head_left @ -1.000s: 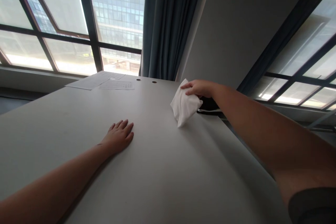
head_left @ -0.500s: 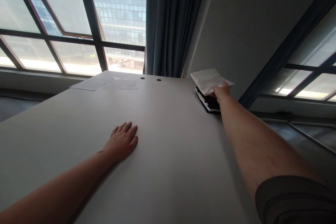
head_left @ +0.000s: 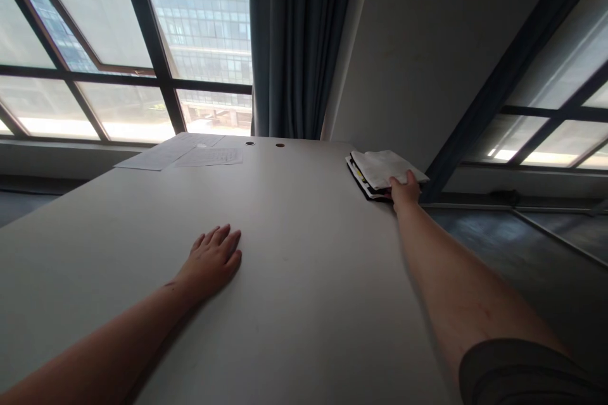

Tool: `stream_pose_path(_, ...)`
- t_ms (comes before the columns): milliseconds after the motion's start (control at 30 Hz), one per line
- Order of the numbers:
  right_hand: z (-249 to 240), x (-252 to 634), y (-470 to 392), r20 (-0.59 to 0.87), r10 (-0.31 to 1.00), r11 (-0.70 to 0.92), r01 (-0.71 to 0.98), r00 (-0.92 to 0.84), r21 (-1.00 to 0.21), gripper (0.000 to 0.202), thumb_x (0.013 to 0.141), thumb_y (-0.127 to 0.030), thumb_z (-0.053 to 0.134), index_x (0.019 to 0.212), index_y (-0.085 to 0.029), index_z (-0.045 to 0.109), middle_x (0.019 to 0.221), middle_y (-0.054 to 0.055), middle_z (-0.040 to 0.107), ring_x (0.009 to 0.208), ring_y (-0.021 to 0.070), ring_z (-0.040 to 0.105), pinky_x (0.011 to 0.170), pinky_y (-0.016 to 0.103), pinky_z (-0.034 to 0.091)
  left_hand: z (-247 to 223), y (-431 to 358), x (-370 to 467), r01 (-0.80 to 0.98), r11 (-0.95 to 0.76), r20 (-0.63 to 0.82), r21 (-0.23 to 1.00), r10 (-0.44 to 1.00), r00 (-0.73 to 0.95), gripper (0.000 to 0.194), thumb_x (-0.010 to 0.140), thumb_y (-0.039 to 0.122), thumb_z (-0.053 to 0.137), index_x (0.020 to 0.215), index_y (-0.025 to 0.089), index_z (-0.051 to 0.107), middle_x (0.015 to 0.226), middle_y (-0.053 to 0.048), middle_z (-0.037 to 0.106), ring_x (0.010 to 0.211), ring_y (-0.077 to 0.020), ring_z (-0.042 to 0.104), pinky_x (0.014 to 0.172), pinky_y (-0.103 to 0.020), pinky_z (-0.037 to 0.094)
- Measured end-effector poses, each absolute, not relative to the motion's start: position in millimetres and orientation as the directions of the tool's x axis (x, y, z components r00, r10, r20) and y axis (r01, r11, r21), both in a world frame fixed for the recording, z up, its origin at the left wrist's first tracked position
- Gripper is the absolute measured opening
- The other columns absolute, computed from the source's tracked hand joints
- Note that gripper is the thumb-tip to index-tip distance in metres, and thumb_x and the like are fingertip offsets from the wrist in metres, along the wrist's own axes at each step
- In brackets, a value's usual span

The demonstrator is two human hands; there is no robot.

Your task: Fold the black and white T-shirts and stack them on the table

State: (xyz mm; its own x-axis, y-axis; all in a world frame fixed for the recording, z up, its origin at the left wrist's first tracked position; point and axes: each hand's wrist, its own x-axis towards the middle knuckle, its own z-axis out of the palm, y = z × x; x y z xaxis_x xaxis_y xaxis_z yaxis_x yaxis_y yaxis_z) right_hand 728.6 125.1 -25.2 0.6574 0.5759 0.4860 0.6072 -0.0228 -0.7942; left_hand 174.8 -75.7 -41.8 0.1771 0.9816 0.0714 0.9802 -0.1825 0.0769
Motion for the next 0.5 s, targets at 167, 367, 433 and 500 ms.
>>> stream_pose_path(167,-41,715,93,0.484,0.637,-0.231,0.748,0.6,-0.623,0.061,0.098,-0.033,0.051,0.152,-0.005,0.052,0.147,0.03,0.048,0.145,0.0373,0.042,0.117,0.052,0.042,-38,-79,176,0.979,-0.19,0.07,0.078,0.98,0.185,0.063,0.104,0.042,0.037,0.16,0.02,0.052,0.17,-0.015,0.041,0.159,-0.0344,0.035,0.129,-0.056,0.025)
stream_pose_path(367,-46,683,60,0.316,0.819,-0.347,0.852,0.479,-0.392,0.071,0.098,-0.031,0.045,0.162,-0.001,0.039,0.148,0.031,0.052,0.137,0.0381,0.055,0.116,0.044,0.042,-38,-81,175,0.978,-0.191,0.086,0.085,0.979,0.184,0.061,0.103,0.042,0.039,0.159,0.021,0.053,0.169,-0.016,0.042,0.158,-0.0342,0.036,0.128,-0.056,0.026)
stream_pose_path(433,-47,670,48,0.279,0.879,-0.297,0.901,0.387,-0.315,0.069,0.098,-0.031,0.046,0.162,-0.004,0.043,0.149,0.029,0.054,0.137,0.0372,0.056,0.116,0.043,0.041,-40,-80,175,0.977,-0.196,0.093,0.083,0.978,0.188,0.061,0.104,0.041,0.039,0.159,0.02,0.053,0.169,-0.016,0.043,0.158,-0.0341,0.036,0.128,-0.055,0.026)
stream_pose_path(500,-49,654,36,0.231,0.936,-0.209,0.946,0.267,-0.247,0.063,0.099,-0.033,0.047,0.157,-0.009,0.053,0.153,0.025,0.055,0.14,0.0351,0.054,0.119,0.042,0.039,-40,-80,174,0.977,-0.201,0.094,0.072,0.977,0.194,0.061,0.105,0.041,0.038,0.16,0.02,0.052,0.169,-0.017,0.042,0.158,-0.0339,0.036,0.129,-0.055,0.025)
